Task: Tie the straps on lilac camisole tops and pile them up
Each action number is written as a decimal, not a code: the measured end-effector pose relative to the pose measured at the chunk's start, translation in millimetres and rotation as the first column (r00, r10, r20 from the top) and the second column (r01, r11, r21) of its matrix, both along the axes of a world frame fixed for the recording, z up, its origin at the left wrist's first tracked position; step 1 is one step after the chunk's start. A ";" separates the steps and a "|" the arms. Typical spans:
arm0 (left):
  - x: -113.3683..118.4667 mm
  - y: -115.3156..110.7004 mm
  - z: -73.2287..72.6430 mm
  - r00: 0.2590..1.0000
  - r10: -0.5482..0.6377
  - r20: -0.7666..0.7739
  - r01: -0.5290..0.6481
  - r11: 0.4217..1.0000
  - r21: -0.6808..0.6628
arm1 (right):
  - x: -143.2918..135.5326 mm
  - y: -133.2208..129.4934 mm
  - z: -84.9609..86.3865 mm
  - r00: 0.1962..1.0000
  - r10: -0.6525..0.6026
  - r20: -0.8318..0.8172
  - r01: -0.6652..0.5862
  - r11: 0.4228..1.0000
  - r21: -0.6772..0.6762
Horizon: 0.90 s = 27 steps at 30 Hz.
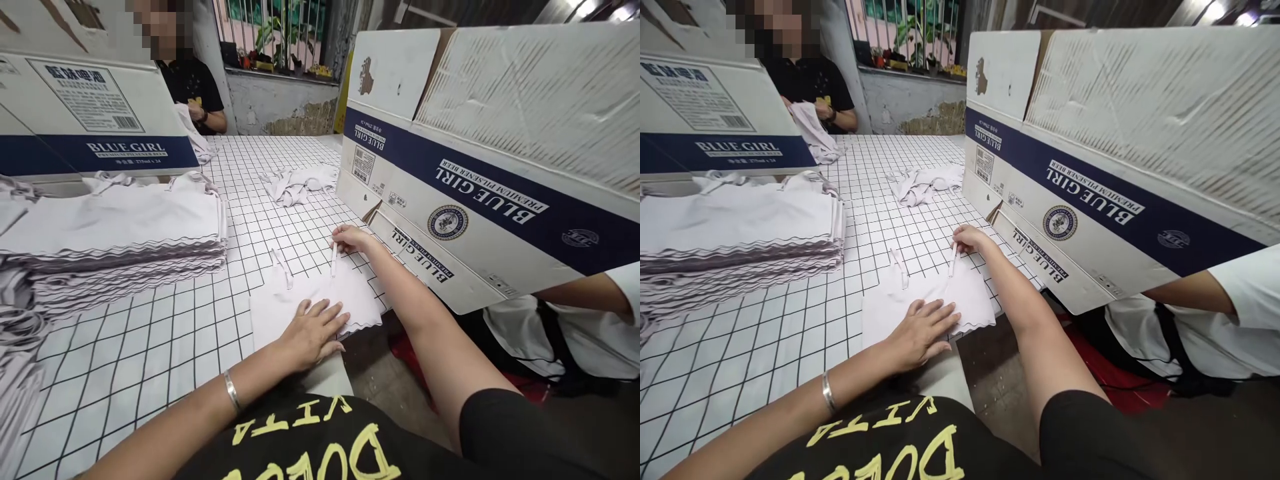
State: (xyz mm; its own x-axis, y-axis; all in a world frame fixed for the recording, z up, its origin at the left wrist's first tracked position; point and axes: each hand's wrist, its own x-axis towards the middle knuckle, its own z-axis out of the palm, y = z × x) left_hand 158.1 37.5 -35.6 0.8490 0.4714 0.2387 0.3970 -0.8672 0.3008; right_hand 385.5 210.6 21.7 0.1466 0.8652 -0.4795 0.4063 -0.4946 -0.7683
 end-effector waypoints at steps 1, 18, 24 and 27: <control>-8.5 -0.2 4.1 0.996 0.085 0.035 -0.085 0.996 -0.007 | 2.4 -4.1 4.0 0.998 0.001 0.066 -0.002 1.000 0.015; -86.1 -10.1 18.4 0.647 0.757 -0.093 -0.687 0.525 -0.503 | 21.9 -208.7 -35.9 0.956 -0.237 0.173 0.171 0.929 0.330; -70.1 -19.7 22.8 0.682 0.710 -0.174 -0.726 0.629 -0.279 | 21.6 -207.6 -42.3 0.929 -0.319 0.186 0.242 0.906 0.346; -65.8 -15.8 25.9 0.682 0.685 -0.256 -0.731 0.624 -0.277 | 22.3 -207.3 -45.1 0.910 -0.321 0.260 0.199 0.892 0.406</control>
State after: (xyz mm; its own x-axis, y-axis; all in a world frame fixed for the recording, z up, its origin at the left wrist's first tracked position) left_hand 92.3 21.7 -9.8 0.2273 0.9655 -0.1269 0.8953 -0.1559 0.4172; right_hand 407.9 3.3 -23.4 0.4793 0.8771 -0.0302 0.5505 -0.3272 -0.7681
